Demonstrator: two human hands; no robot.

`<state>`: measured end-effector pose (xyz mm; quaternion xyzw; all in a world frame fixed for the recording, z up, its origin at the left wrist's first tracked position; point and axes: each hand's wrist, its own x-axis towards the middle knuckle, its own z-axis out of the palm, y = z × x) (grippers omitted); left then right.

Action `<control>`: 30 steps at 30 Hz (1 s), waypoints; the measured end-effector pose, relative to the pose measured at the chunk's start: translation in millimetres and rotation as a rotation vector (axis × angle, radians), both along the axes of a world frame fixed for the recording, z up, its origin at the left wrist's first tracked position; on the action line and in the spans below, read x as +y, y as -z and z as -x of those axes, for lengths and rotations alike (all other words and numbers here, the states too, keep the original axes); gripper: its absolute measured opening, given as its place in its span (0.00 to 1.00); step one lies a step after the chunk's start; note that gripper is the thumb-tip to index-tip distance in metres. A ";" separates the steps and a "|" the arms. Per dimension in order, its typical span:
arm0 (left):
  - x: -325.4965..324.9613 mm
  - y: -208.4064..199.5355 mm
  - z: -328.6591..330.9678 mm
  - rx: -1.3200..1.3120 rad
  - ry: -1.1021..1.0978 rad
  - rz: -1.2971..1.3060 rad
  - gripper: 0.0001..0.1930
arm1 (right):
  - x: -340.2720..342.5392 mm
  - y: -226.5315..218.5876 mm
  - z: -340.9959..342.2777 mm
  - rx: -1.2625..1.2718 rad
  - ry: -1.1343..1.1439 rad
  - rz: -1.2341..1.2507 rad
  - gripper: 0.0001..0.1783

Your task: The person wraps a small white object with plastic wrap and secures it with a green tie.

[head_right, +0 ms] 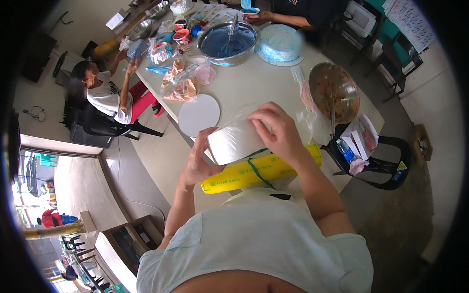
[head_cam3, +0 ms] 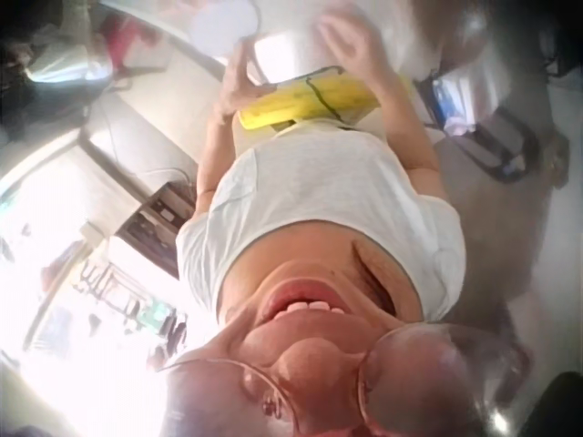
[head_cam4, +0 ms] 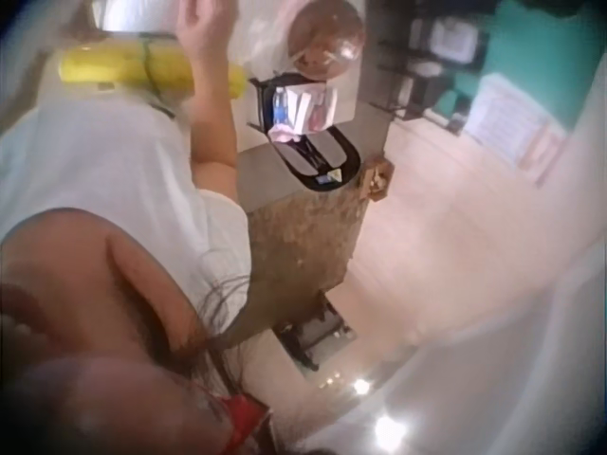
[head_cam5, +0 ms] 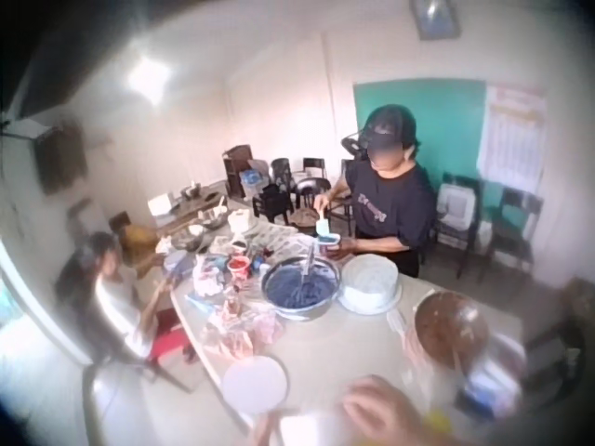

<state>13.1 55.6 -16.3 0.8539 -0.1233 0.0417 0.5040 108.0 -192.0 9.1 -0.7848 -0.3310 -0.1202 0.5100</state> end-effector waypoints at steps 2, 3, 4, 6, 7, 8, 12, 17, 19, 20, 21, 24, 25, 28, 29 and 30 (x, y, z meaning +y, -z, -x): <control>-4.0 4.8 11.5 -0.014 -0.072 0.098 0.47 | -16.6 22.1 -10.2 0.129 0.020 -0.017 0.11; -3.4 9.6 15.8 -0.004 -0.147 0.207 0.48 | -26.1 39.5 -19.2 0.212 0.076 0.148 0.12; 3.6 21.1 20.2 -0.064 -0.181 0.080 0.48 | -35.5 60.2 -27.0 0.298 0.131 0.315 0.14; -1.4 26.7 20.8 -0.144 -0.208 0.021 0.48 | -66.3 127.0 -56.6 0.361 0.030 0.827 0.20; 2.9 29.2 29.1 -0.183 -0.277 -0.052 0.47 | -58.7 131.3 -55.8 0.388 -0.007 0.889 0.25; 8.0 30.4 38.8 -0.185 -0.292 -0.064 0.48 | -47.2 135.8 -48.7 0.411 -0.047 0.949 0.30; -23.3 23.7 43.9 -0.273 -0.255 -0.100 0.50 | -55.9 161.1 -49.0 0.467 0.105 1.184 0.50; -51.9 36.3 63.0 -0.233 -0.304 -0.109 0.47 | -45.1 198.6 -45.2 0.342 0.148 1.113 0.29; -56.2 36.8 59.8 -0.262 -0.307 -0.136 0.47 | -51.6 204.5 -48.8 0.270 0.186 1.104 0.22; -56.0 37.2 58.0 -0.289 -0.313 -0.175 0.46 | -51.9 206.6 -46.4 0.199 0.214 1.082 0.15; -50.8 39.1 52.6 -0.298 -0.327 -0.232 0.47 | -44.6 195.7 -43.3 0.172 0.175 1.091 0.15; -46.6 54.7 25.1 -0.279 -0.293 -0.432 0.46 | -48.9 174.4 -34.8 0.147 0.057 1.157 0.13; -51.7 57.8 6.7 -0.303 -0.261 -0.529 0.46 | -62.3 184.1 -42.1 0.139 0.118 1.163 0.14; -50.8 90.8 -23.3 -0.319 -0.288 -0.860 0.42 | -52.7 187.9 -42.4 0.250 0.247 1.075 0.16; -48.9 102.5 -34.5 -0.386 -0.324 -1.096 0.41 | -45.9 184.6 -42.3 0.388 0.358 0.985 0.18; -56.3 105.5 -41.3 -0.296 -0.277 -1.173 0.39 | -47.3 184.6 -41.2 0.386 0.355 0.992 0.18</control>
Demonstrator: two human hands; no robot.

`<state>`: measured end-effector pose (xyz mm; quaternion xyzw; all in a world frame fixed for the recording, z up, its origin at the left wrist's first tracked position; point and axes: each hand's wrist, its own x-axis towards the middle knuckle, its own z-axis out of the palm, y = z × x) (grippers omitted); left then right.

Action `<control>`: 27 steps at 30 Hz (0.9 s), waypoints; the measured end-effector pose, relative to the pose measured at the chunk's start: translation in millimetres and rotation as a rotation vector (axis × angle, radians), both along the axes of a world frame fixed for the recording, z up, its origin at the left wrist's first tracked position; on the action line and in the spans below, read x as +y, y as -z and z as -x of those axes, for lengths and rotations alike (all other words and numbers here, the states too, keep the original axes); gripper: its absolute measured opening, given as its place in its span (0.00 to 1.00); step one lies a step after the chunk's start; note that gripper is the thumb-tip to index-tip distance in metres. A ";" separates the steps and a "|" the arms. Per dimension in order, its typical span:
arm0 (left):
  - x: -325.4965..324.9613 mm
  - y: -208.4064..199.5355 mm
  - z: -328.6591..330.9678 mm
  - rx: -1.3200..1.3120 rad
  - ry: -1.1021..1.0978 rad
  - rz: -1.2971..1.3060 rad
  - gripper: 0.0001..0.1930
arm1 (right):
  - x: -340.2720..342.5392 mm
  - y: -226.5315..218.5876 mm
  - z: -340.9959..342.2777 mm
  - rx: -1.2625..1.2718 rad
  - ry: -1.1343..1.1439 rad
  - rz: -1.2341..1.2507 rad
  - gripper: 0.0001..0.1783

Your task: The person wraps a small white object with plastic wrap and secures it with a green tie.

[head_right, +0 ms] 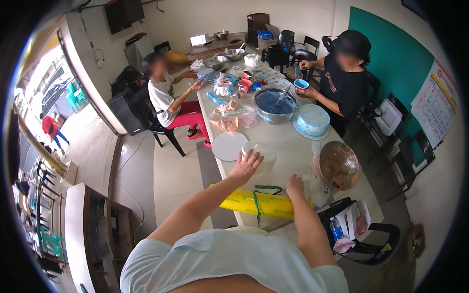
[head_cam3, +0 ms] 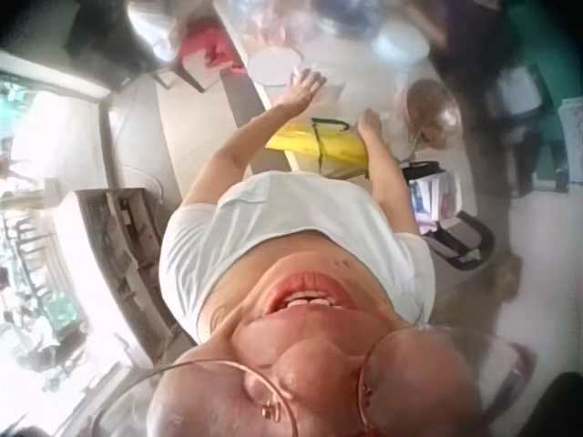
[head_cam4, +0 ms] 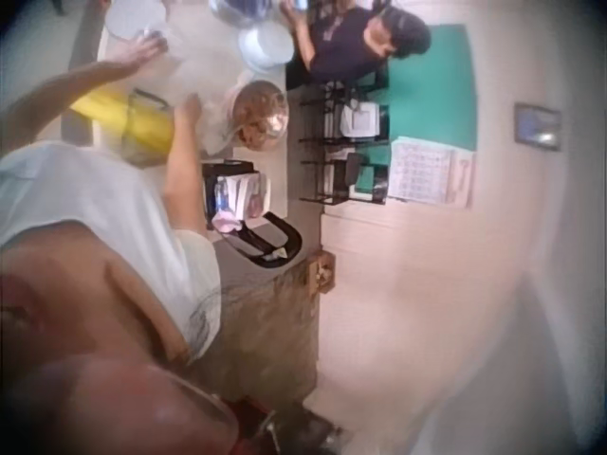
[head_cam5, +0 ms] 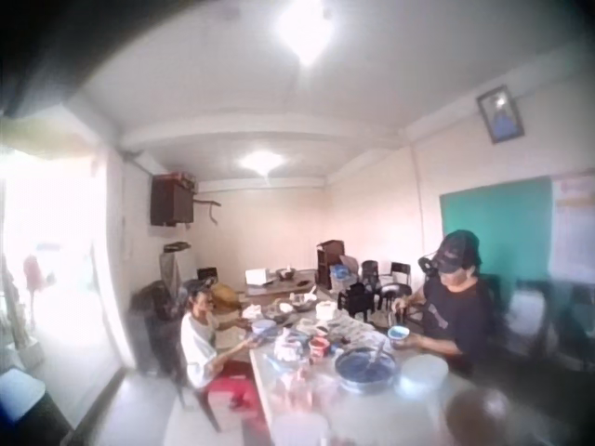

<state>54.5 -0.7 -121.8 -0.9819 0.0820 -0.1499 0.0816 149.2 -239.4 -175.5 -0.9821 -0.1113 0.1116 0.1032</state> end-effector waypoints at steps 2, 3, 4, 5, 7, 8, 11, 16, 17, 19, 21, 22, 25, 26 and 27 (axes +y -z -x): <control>-9.8 11.7 -2.5 0.016 -0.020 -0.008 0.38 | 0.2 -3.5 3.2 0.028 0.053 0.016 0.19; -11.4 19.1 -1.2 0.032 -0.037 -0.021 0.38 | 3.8 -6.9 5.0 0.026 0.038 0.020 0.19; -10.5 26.1 2.0 0.031 -0.054 -0.018 0.38 | 9.7 -10.5 6.6 0.045 0.079 -0.016 0.19; -14.3 26.9 3.2 0.127 -0.072 0.008 0.40 | 7.0 -10.3 5.0 0.063 0.137 -0.050 0.18; -22.4 27.6 6.1 0.221 -0.098 0.037 0.42 | -2.6 0.7 -2.2 0.068 0.170 -0.093 0.19; -30.7 18.7 3.6 0.224 -0.098 0.080 0.43 | -7.7 6.7 -9.7 0.074 0.223 -0.143 0.20; -30.3 -0.7 23.2 0.148 -0.097 0.280 0.40 | 3.4 4.2 0.1 0.001 0.187 -0.100 0.16; -48.4 -86.0 58.4 -0.009 0.223 1.139 0.12 | -7.0 10.4 -15.2 -0.221 0.132 -0.288 0.12; -51.7 -107.3 66.6 0.001 0.218 1.144 0.12 | -5.6 12.7 -15.9 -0.332 0.131 -0.345 0.10; -50.6 -151.7 86.4 -0.054 0.355 1.435 0.06 | -2.5 11.6 -9.1 -0.394 0.080 -0.421 0.10; -44.3 -214.8 121.4 -0.263 0.476 1.675 0.08 | 0.3 4.7 2.0 -0.454 0.038 -0.492 0.10; -35.5 -249.2 141.7 -0.375 0.542 1.645 0.04 | -1.2 -0.4 5.4 -0.500 0.025 -0.616 0.11; 8.5 -313.0 193.8 -0.815 0.772 1.464 0.03 | -4.7 -40.3 24.1 -0.438 0.031 -0.841 0.13; 12.9 -341.0 219.0 -0.935 0.800 1.301 0.03 | 16.9 -55.0 34.7 -0.290 0.027 -1.026 0.15; 19.1 -359.2 235.5 -1.031 0.847 1.173 0.03 | 25.8 -62.4 39.2 -0.288 0.015 -1.031 0.15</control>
